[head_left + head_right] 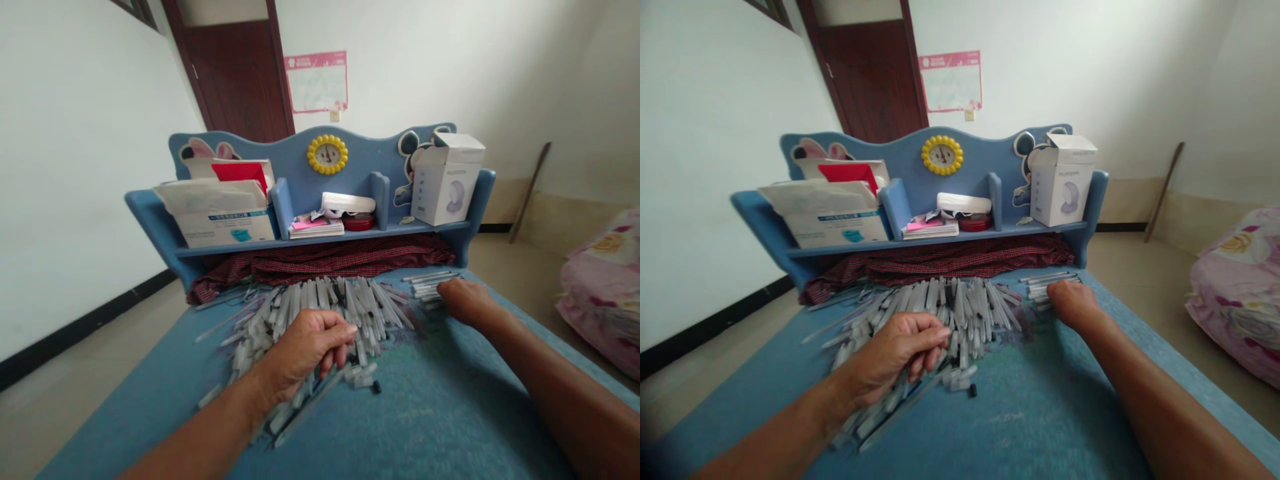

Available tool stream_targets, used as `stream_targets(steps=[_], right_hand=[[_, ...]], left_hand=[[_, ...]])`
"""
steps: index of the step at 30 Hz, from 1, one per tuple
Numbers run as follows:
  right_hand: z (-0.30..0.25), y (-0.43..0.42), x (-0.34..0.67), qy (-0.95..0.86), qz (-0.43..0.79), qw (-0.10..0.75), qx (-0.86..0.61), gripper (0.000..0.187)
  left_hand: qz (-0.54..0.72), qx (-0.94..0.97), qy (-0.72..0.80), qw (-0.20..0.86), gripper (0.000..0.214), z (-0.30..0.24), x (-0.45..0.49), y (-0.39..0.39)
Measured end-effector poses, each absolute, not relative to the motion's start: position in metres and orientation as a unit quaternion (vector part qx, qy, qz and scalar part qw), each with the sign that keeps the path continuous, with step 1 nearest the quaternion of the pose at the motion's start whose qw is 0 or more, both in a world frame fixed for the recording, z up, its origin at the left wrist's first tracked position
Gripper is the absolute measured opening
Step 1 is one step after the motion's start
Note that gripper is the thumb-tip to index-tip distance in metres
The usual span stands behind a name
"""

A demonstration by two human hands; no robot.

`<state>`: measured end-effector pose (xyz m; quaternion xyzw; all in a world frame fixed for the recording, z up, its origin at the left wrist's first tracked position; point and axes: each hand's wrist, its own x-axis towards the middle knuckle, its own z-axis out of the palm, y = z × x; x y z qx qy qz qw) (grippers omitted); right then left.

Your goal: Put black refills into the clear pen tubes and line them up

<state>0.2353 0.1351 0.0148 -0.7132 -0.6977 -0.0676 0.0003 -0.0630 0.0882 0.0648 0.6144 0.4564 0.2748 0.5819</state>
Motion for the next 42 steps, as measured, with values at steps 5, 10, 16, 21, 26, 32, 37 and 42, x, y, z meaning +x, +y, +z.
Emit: stream_targets(steps=[5, 10, 16, 21, 26, 32, 37, 42], right_hand=[[0.014, 0.14, 0.236, -0.688, -0.079, -0.063, -0.719, 0.029], [0.017, 0.138, 0.234, -0.683, -0.084, -0.074, -0.722, 0.03], [0.026, 0.129, 0.221, -0.688, -0.086, -0.053, -0.719, 0.029], [0.032, 0.123, 0.204, -0.714, -0.074, -0.012, -0.696, 0.019], [0.031, 0.119, 0.191, -0.759, -0.029, 0.032, -0.649, 0.021], [0.03, 0.11, 0.176, -0.814, 0.087, 0.14, -0.557, 0.019], [0.034, 0.097, 0.164, -0.841, 0.197, 0.159, -0.479, 0.013], [0.035, 0.084, 0.151, -0.866, 0.278, 0.139, -0.392, 0.008]], left_hand=[[0.271, 0.647, 0.468, 0.536, 0.024, 0.068, -0.068, 0.091], [0.232, 0.7, 0.483, 0.472, 0.022, 0.07, -0.069, 0.09], [0.197, 0.726, 0.471, 0.46, 0.02, 0.072, -0.067, 0.087], [0.185, 0.734, 0.469, 0.456, 0.021, 0.071, -0.066, 0.087], [0.17, 0.75, 0.47, 0.432, 0.023, 0.071, -0.066, 0.089], [0.026, 0.876, 0.428, 0.222, 0.018, 0.08, -0.071, 0.081], [-0.106, 0.903, 0.413, 0.045, 0.015, 0.083, -0.07, 0.066], [-0.133, 0.901, 0.412, 0.017, 0.015, 0.08, -0.068, 0.06]])
